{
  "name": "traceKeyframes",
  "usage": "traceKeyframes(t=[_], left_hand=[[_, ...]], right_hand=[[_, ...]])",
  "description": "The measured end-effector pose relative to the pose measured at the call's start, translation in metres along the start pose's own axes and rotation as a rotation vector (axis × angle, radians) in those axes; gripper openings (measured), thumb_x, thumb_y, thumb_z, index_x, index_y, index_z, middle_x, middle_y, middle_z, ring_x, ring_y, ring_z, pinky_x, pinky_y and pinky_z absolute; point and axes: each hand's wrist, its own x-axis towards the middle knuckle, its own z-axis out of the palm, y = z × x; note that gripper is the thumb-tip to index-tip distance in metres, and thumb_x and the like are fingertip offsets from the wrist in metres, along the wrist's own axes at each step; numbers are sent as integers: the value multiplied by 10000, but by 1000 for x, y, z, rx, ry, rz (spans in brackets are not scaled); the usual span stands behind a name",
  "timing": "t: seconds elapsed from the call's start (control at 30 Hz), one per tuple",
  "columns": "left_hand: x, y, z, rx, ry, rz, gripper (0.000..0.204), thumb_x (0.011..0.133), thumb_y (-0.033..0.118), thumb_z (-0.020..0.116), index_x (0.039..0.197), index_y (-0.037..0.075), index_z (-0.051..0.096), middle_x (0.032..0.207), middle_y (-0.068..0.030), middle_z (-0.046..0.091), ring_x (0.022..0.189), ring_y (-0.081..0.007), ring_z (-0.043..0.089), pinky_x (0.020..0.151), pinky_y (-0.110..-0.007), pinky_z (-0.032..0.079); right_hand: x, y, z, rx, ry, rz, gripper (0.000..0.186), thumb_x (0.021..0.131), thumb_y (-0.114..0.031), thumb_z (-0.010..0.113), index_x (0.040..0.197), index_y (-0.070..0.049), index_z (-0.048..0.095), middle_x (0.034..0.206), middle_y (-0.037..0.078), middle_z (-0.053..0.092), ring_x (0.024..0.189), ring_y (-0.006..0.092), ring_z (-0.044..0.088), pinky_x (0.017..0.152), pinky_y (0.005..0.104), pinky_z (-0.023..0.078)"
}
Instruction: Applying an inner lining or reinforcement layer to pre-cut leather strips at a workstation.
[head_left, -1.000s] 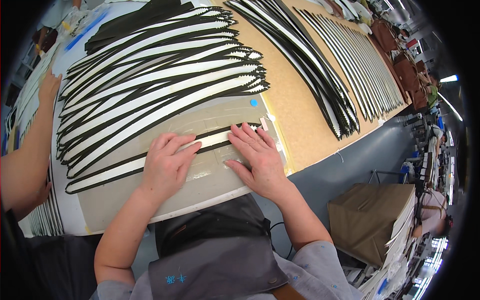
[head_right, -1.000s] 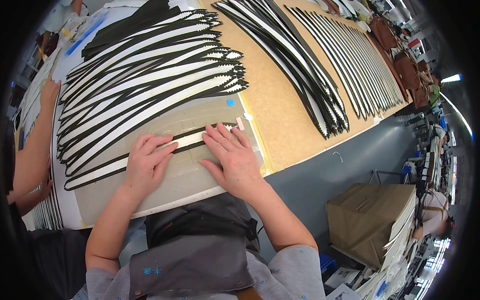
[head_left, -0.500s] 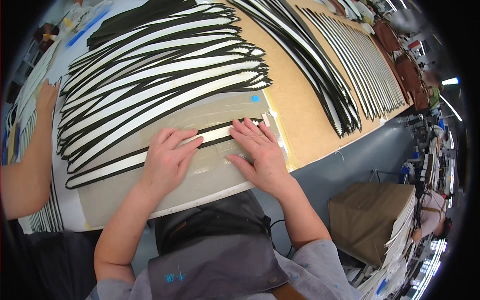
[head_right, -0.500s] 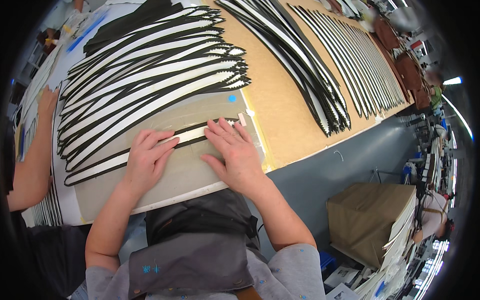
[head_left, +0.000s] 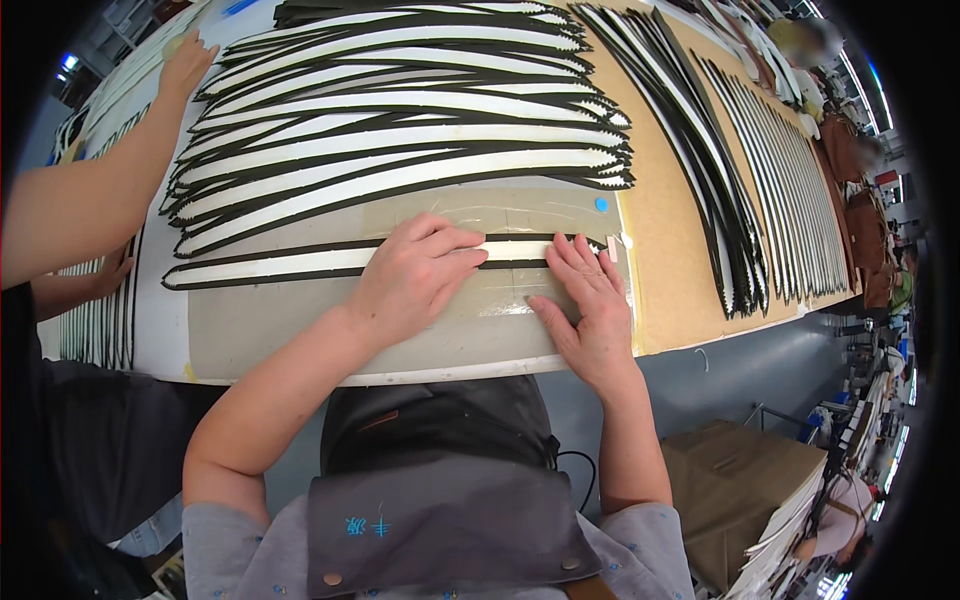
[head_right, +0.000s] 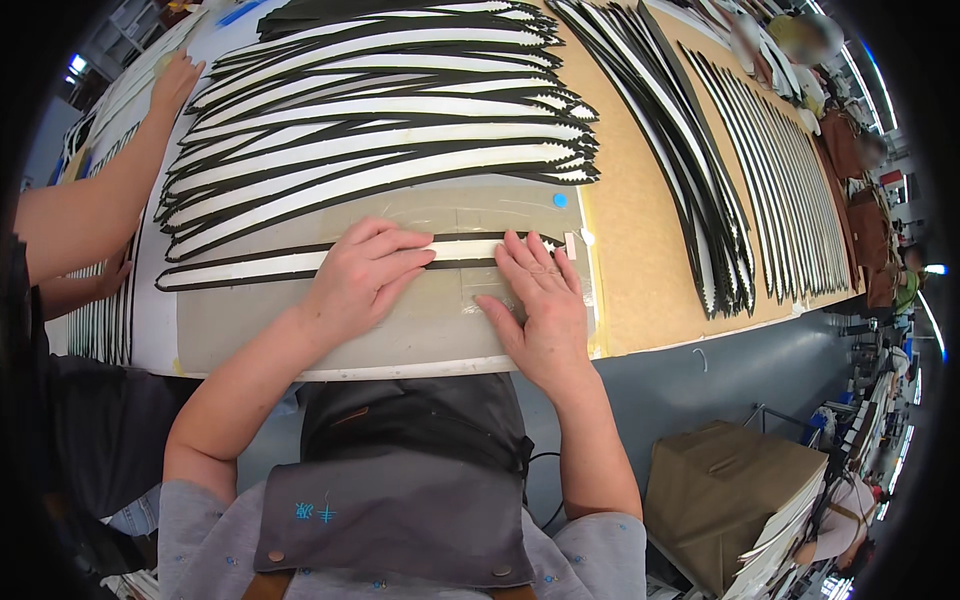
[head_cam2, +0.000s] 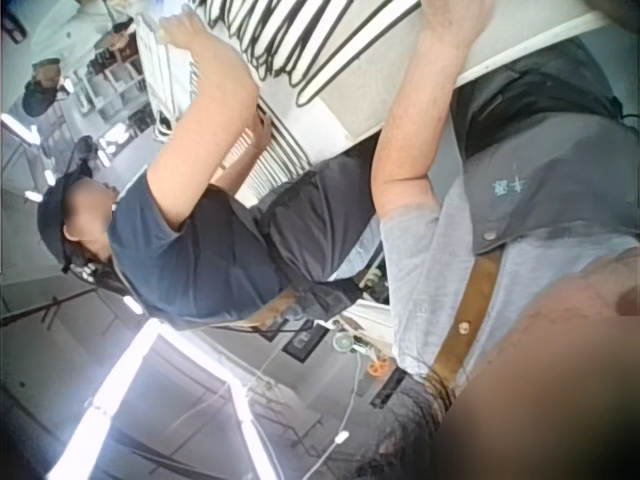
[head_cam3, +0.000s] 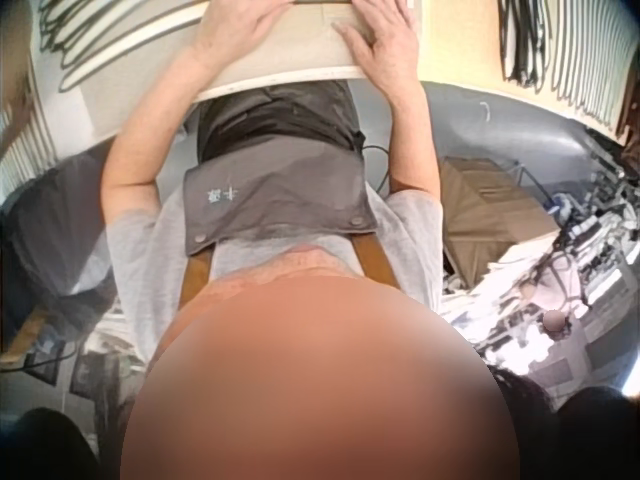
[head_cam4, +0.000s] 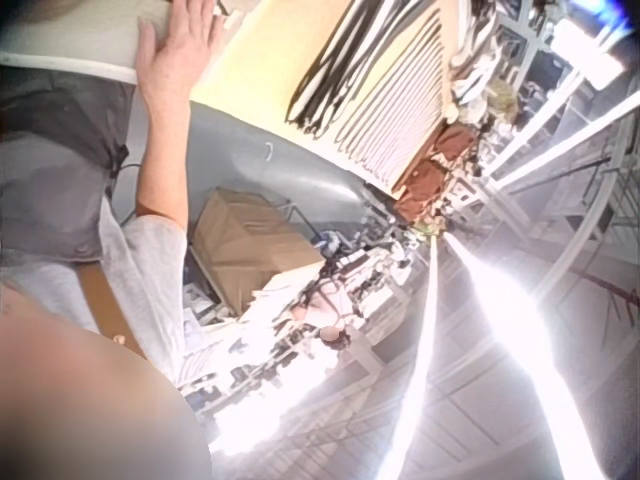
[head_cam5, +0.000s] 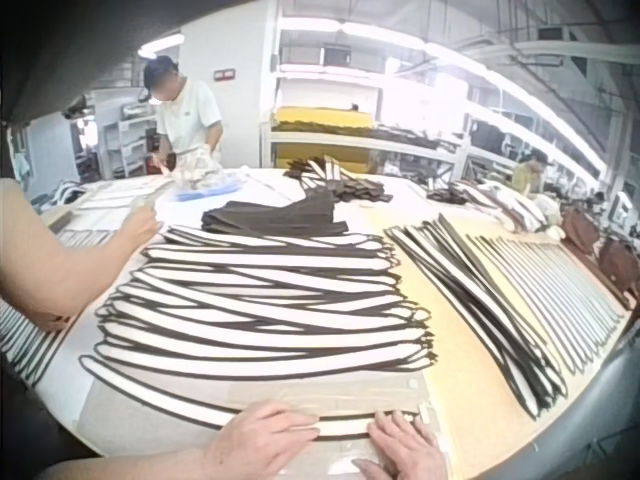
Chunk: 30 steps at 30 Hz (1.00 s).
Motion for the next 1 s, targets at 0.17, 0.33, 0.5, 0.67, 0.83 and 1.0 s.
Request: traceKeyframes(t=[0.17, 0.33, 0.5, 0.67, 0.83, 1.0], left_hand=[[-1, 1, 2, 39, -16, 0, 247, 840, 54, 714, 1076, 93, 777, 1121, -35, 713, 1025, -257, 611, 890, -378, 524], [0, 2, 0, 85, -59, 11, 291, 850, 51, 697, 1114, 139, 785, 1154, -34, 704, 1036, -271, 602, 887, -380, 530], [-1, 3, -1, 127, -90, 18, 334, 801, 51, 679, 1114, 117, 777, 1183, -42, 705, 1063, -272, 606, 923, -392, 528], [-4, 21, -3, 211, -104, -8, 364, 813, 67, 648, 1168, 81, 727, 1254, -58, 680, 1096, -261, 615, 956, -386, 524], [-5, 24, 2, 219, -86, -43, 380, 833, 93, 635, 1209, 76, 687, 1283, -59, 661, 1109, -246, 616, 971, -386, 516], [0, 23, 8, 265, -60, -12, 333, 841, 95, 623, 1169, 57, 667, 1094, -30, 625, 1035, -201, 581, 897, -344, 489]], right_hand=[[-1, 0, 0, -11, -5, 6, 536, 892, -248, 782, 1372, -54, 643, 1500, 116, 581, 1447, 318, 483, 1219, 486, 313], [-1, 0, 0, 1, 0, 6, 532, 885, -243, 789, 1362, -50, 652, 1489, 121, 590, 1446, 318, 485, 1215, 482, 315], [0, -1, -1, -9, -9, 7, 528, 884, -233, 789, 1360, -49, 654, 1484, 131, 593, 1443, 324, 489, 1211, 485, 318], [0, -1, -1, -12, -14, -1, 533, 880, -219, 794, 1364, -48, 652, 1478, 139, 597, 1440, 331, 492, 1214, 485, 313], [0, 0, 0, -7, -12, 10, 534, 883, -218, 795, 1369, -53, 651, 1477, 136, 599, 1443, 328, 490, 1220, 481, 303], [-2, 2, -1, -26, -17, 8, 544, 884, -223, 794, 1379, -54, 643, 1492, 136, 585, 1449, 324, 483, 1221, 482, 303]])
